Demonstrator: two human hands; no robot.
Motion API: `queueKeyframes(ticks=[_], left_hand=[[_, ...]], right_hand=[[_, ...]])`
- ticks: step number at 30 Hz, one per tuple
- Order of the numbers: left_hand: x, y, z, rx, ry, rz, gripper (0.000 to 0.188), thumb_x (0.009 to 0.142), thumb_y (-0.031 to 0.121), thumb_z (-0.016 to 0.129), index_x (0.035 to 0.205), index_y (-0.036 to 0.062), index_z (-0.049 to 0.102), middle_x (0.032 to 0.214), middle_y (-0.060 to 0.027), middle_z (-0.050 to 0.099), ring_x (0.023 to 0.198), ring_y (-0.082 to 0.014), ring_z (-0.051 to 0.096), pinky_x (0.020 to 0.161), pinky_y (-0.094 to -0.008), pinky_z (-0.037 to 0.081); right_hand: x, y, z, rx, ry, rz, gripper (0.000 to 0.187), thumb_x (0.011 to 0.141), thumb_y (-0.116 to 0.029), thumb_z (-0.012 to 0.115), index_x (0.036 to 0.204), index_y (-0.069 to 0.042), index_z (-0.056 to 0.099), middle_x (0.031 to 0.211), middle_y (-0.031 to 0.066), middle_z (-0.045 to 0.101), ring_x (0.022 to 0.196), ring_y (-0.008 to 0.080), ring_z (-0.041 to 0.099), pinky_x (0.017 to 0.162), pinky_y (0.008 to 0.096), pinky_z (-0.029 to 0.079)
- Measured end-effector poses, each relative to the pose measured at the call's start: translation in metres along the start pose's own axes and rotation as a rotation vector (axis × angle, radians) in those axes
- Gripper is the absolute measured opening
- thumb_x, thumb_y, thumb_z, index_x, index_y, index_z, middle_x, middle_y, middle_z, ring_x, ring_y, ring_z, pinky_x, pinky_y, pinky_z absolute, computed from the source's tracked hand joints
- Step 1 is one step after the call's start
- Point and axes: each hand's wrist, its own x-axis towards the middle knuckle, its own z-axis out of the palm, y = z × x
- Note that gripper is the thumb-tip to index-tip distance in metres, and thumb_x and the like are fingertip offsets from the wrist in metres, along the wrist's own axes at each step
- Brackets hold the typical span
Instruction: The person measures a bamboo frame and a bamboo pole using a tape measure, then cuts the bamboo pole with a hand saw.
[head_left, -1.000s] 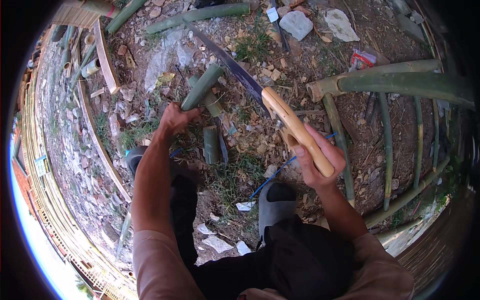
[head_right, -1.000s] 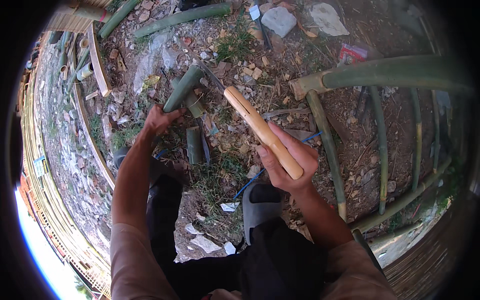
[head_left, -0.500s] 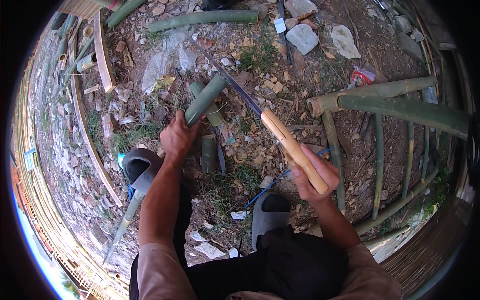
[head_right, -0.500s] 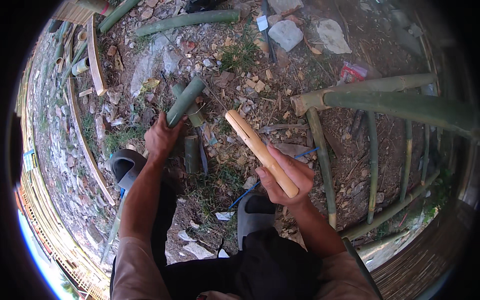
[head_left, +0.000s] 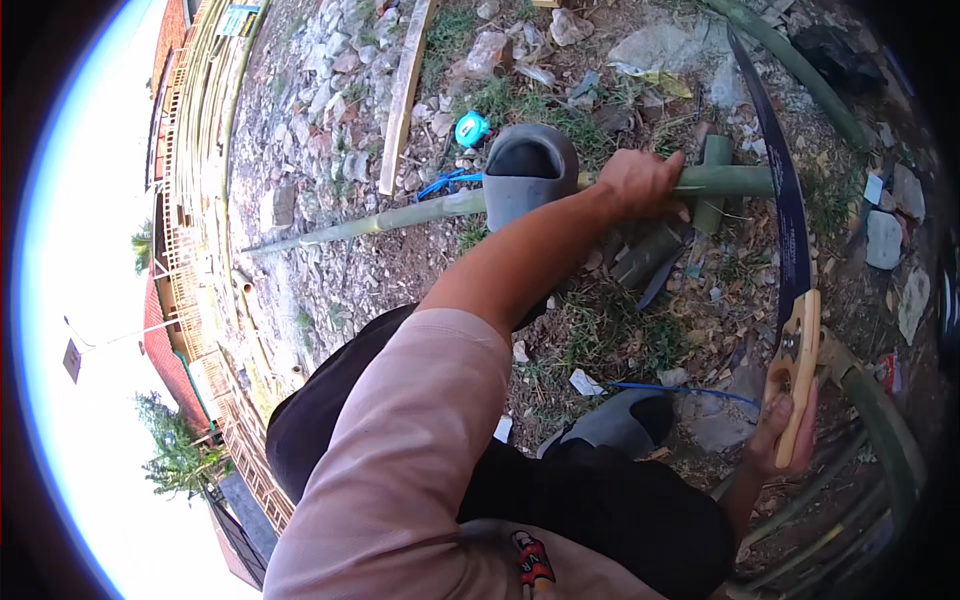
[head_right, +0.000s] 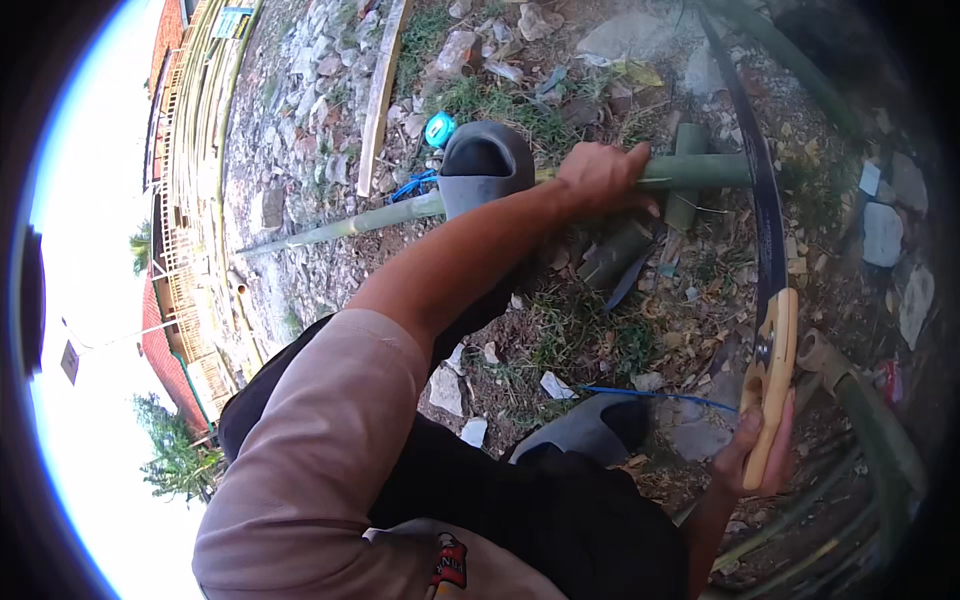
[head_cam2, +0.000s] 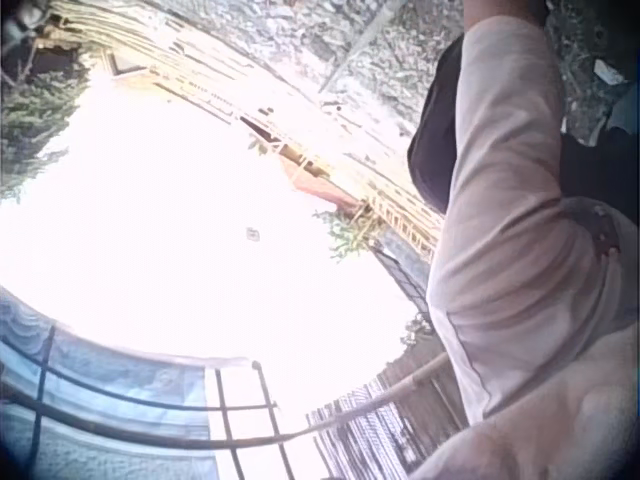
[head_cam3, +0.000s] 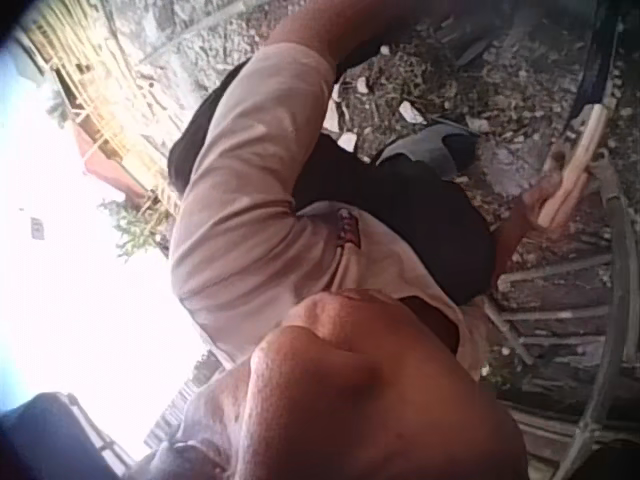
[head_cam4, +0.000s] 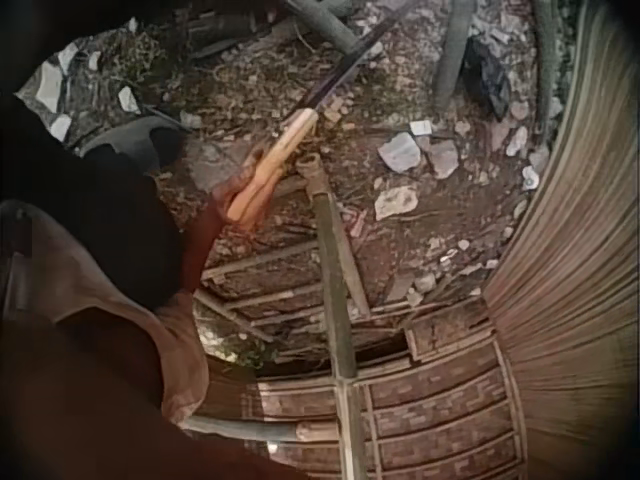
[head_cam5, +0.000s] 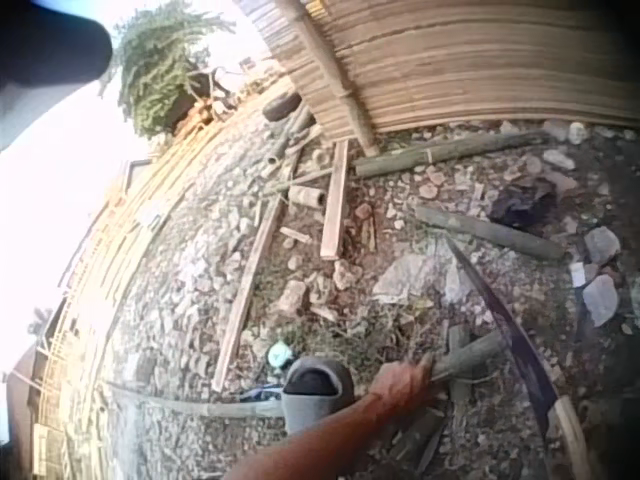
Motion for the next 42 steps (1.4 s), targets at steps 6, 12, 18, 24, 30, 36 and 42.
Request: queueKeyframes(ticks=[6, 12, 18, 24, 30, 36, 42], left_hand=[[-0.023, -0.013, 0.013, 0.270, -0.044, -0.093, 0.072, 0.080, 0.056, 0.077, 0.130, 0.0116, 0.050, 0.118, -0.0154, 0.068, 0.113, -0.0340, 0.067, 0.093, -0.0580, 0.047], [-0.042, -0.006, -0.073, 0.260, -0.532, 0.099, 0.065, 0.086, 0.065, 0.068, 0.129, 0.0160, 0.062, 0.106, -0.0110, 0.073, 0.102, -0.0330, 0.071, 0.084, -0.0510, 0.053], [-0.187, -0.155, -0.110, -0.102, 0.170, -0.603, 0.057, 0.091, 0.062, 0.062, 0.108, 0.0091, 0.071, 0.086, -0.0180, 0.074, 0.084, -0.0372, 0.073, 0.076, -0.0481, 0.055], [-0.368, -0.320, 0.013, -1.173, 1.112, -1.851, 0.088, 0.083, 0.062, 0.073, 0.137, -0.0022, 0.046, 0.127, -0.0207, 0.060, 0.105, -0.0402, 0.065, 0.092, -0.0530, 0.050], [-0.346, -0.373, 0.090, -1.585, 1.240, -1.565, 0.060, 0.087, 0.049, 0.076, 0.124, 0.0051, 0.057, 0.111, -0.0122, 0.062, 0.098, -0.0306, 0.062, 0.090, -0.0513, 0.053], [-0.340, -0.330, 0.051, -1.223, 1.481, -1.630, 0.043, 0.082, 0.019, 0.075, 0.111, -0.0081, 0.058, 0.093, -0.0152, 0.065, 0.076, -0.0271, 0.065, 0.070, -0.0444, 0.057], [-0.341, -0.364, -0.021, -1.015, 1.413, -1.524, 0.043, 0.083, 0.021, 0.071, 0.110, -0.0062, 0.051, 0.093, -0.0169, 0.060, 0.073, -0.0272, 0.064, 0.063, -0.0430, 0.057]], right_hand=[[-0.051, 0.060, -0.003, -0.266, -0.186, -0.471, 0.036, 0.099, -0.009, 0.059, 0.129, 0.011, 0.061, 0.116, 0.0268, 0.069, 0.100, 0.0381, 0.072, 0.080, 0.0376, 0.058], [-0.106, 0.104, 0.030, -0.346, -0.243, -0.504, 0.059, 0.094, -0.035, 0.073, 0.130, 0.009, 0.059, 0.128, 0.0257, 0.063, 0.112, 0.0400, 0.066, 0.093, 0.0473, 0.054], [-0.055, 0.015, 0.038, -0.352, -0.568, -0.356, 0.094, 0.067, -0.067, 0.081, 0.134, -0.003, 0.063, 0.132, 0.0174, 0.056, 0.129, 0.0393, 0.051, 0.105, 0.0568, 0.040], [0.088, -0.108, 0.157, -0.403, -0.511, -0.527, 0.087, 0.069, -0.040, 0.086, 0.144, -0.008, 0.054, 0.139, 0.0166, 0.051, 0.133, 0.0370, 0.046, 0.111, 0.0555, 0.034], [0.123, -0.082, 0.232, -0.524, -0.804, -0.521, 0.088, 0.060, -0.040, 0.089, 0.134, -0.005, 0.058, 0.116, 0.0146, 0.054, 0.116, 0.0350, 0.051, 0.107, 0.0531, 0.037], [0.106, -0.037, 0.231, -0.559, -0.611, -0.545, 0.044, 0.070, -0.021, 0.079, 0.107, -0.004, 0.063, 0.109, 0.0154, 0.055, 0.110, 0.0369, 0.053, 0.097, 0.0515, 0.041], [0.103, -0.046, 0.237, -0.468, -0.553, -0.502, 0.047, 0.062, -0.011, 0.081, 0.106, -0.007, 0.064, 0.107, 0.0114, 0.055, 0.108, 0.0338, 0.055, 0.093, 0.0494, 0.043]])
